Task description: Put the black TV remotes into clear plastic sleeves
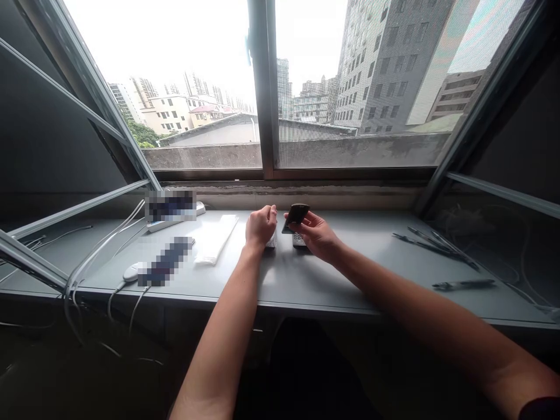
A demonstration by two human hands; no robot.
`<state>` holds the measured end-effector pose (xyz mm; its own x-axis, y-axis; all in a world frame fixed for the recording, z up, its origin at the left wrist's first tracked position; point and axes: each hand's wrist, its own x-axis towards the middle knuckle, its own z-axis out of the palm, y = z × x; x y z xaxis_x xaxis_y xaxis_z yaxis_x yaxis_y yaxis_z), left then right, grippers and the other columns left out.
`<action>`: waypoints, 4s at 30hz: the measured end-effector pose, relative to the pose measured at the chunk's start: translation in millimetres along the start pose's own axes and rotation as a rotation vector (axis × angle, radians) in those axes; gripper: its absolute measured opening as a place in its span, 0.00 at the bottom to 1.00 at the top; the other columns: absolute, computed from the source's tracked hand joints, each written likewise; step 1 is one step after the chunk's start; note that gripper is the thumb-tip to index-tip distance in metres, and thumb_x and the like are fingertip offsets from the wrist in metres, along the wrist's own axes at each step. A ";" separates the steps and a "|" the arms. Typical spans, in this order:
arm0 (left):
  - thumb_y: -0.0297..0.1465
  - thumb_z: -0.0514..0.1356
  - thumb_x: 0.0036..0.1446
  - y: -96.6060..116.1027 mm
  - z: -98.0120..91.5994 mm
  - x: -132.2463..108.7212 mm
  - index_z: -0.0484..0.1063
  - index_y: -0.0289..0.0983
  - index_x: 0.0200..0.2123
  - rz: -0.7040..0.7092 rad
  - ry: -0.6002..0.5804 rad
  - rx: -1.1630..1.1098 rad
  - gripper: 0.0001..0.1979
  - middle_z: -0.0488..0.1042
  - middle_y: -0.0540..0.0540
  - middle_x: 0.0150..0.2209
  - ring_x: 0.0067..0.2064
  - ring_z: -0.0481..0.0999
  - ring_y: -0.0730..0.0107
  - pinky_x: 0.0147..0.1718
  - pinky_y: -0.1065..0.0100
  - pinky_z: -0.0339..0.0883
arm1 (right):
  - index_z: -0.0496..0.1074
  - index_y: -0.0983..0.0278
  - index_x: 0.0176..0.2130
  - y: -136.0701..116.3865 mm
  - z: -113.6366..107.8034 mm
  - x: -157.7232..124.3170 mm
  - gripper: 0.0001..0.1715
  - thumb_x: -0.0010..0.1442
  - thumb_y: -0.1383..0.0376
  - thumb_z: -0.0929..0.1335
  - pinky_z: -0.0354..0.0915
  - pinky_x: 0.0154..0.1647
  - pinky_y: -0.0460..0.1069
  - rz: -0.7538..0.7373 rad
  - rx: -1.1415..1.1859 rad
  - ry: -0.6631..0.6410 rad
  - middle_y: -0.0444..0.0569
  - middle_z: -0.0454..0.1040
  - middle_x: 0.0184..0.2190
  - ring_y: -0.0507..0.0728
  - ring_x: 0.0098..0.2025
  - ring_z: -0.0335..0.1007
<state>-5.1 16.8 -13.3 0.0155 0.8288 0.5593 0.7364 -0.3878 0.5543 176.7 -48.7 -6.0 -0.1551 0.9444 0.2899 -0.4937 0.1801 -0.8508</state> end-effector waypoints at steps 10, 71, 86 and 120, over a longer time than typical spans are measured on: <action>0.43 0.51 0.75 2.4 -1.3 -1.8 0.79 0.43 0.37 -0.017 0.009 0.002 0.21 0.82 0.41 0.33 0.38 0.81 0.56 0.38 0.64 0.64 | 0.84 0.60 0.39 0.3 2.3 -4.9 0.18 0.49 0.62 0.85 0.70 0.59 0.53 -0.017 -0.092 -0.112 0.51 0.83 0.51 0.60 0.58 0.75; 0.42 0.52 0.75 -3.5 2.8 -13.9 0.78 0.43 0.39 -0.147 0.011 0.198 0.18 0.82 0.41 0.35 0.34 0.78 0.57 0.34 0.64 0.54 | 0.75 0.72 0.42 10.2 3.3 -14.3 0.13 0.75 0.62 0.70 0.78 0.30 0.46 0.912 -0.031 -0.173 0.57 0.82 0.33 0.55 0.30 0.82; 0.40 0.53 0.74 -17.1 -1.7 -10.6 0.80 0.42 0.40 -0.105 0.080 0.181 0.17 0.82 0.42 0.34 0.35 0.78 0.60 0.36 0.65 0.58 | 0.76 0.61 0.63 25.5 -20.0 -5.5 0.23 0.71 0.61 0.70 0.61 0.71 0.70 -0.536 -1.384 -0.516 0.59 0.75 0.64 0.71 0.70 0.65; 0.35 0.56 0.71 -32.5 -3.2 -4.2 0.82 0.41 0.43 -0.144 0.023 0.264 0.13 0.83 0.38 0.46 0.50 0.79 0.53 0.47 0.61 0.67 | 0.76 0.62 0.62 30.8 -28.9 4.0 0.24 0.69 0.59 0.73 0.61 0.69 0.68 -0.675 -1.419 -0.509 0.59 0.79 0.57 0.70 0.65 0.68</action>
<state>-31.3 24.6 -31.7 -0.1153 0.8572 0.5019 0.8805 -0.1457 0.4511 185.6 -31.4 -43.7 -0.6391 0.4661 0.6118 0.4977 0.8571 -0.1331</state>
